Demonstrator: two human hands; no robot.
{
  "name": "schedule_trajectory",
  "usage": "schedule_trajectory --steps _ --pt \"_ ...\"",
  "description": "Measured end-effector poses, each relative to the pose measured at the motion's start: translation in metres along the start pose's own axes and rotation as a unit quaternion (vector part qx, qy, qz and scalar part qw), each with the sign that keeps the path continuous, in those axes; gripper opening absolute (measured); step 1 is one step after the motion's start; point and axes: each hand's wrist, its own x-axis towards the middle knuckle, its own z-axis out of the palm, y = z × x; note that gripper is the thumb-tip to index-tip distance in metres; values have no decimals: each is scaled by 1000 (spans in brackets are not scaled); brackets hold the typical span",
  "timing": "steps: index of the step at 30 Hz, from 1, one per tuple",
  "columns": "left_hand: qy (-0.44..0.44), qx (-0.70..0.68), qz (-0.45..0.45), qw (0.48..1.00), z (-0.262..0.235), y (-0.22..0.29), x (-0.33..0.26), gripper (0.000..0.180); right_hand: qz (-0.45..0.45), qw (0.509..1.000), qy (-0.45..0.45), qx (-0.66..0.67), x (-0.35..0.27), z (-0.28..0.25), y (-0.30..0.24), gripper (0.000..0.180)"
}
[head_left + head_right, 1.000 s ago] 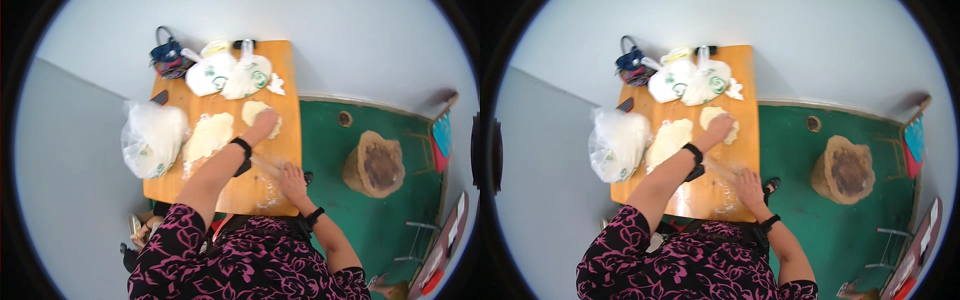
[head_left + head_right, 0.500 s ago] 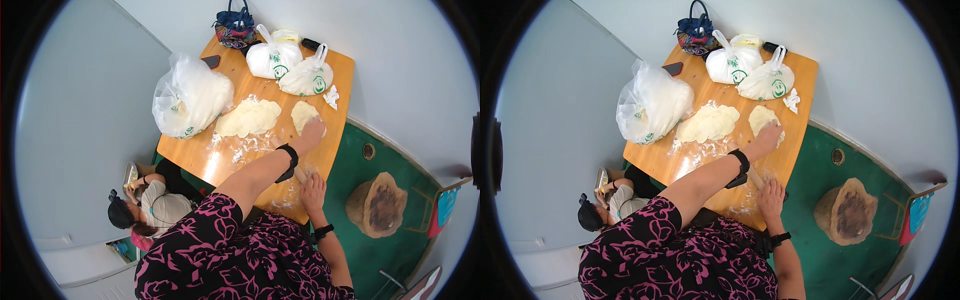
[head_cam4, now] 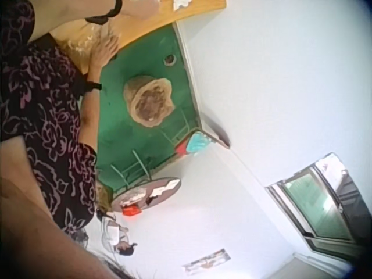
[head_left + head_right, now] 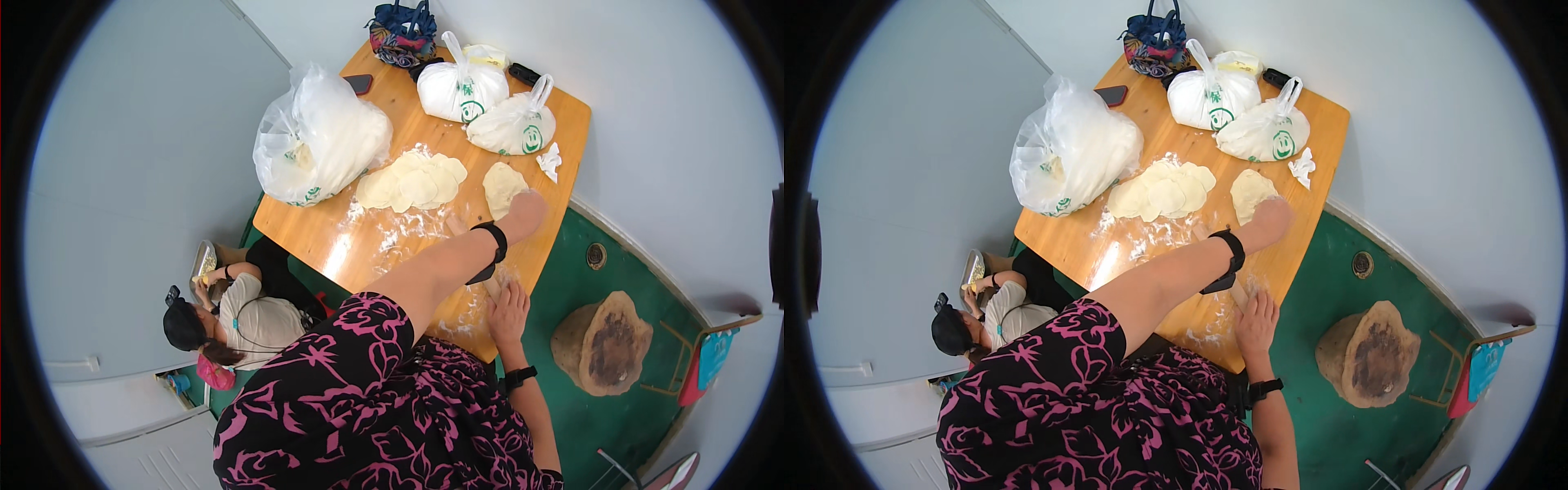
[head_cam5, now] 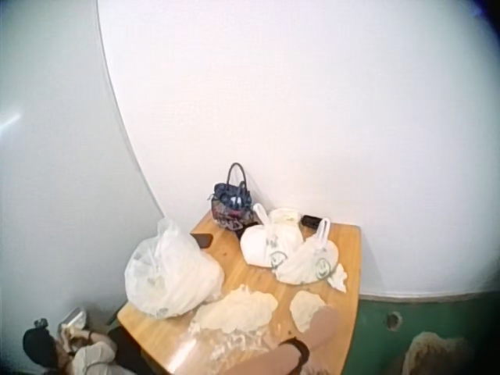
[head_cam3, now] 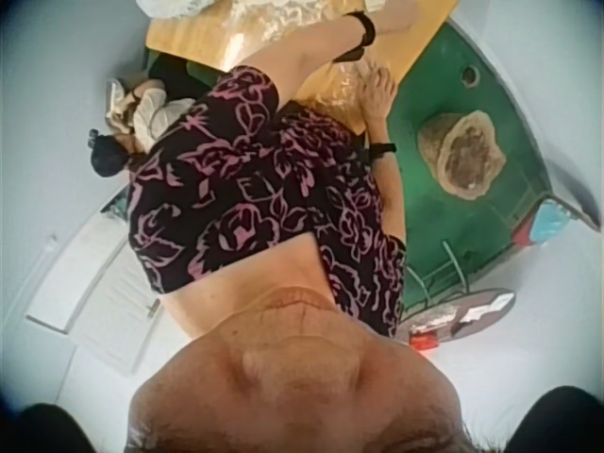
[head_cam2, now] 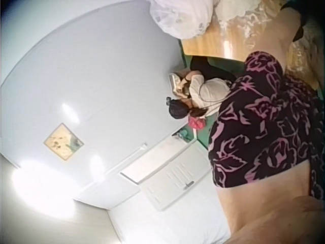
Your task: Rolling and shaping small pieces of dough on a wooden table.
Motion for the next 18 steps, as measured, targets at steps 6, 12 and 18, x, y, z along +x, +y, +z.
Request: schedule_trajectory --steps 6,12,18 --pt "93 -159 5 983 8 -18 0 11 6 1000 -3 -8 -2 1 5 39" --pt "39 -247 -9 968 15 -45 7 16 10 1000 -23 14 2 -2 3 43" --pt "-250 -276 119 920 -50 -67 26 38 19 1000 -6 17 -1 2 10 43"
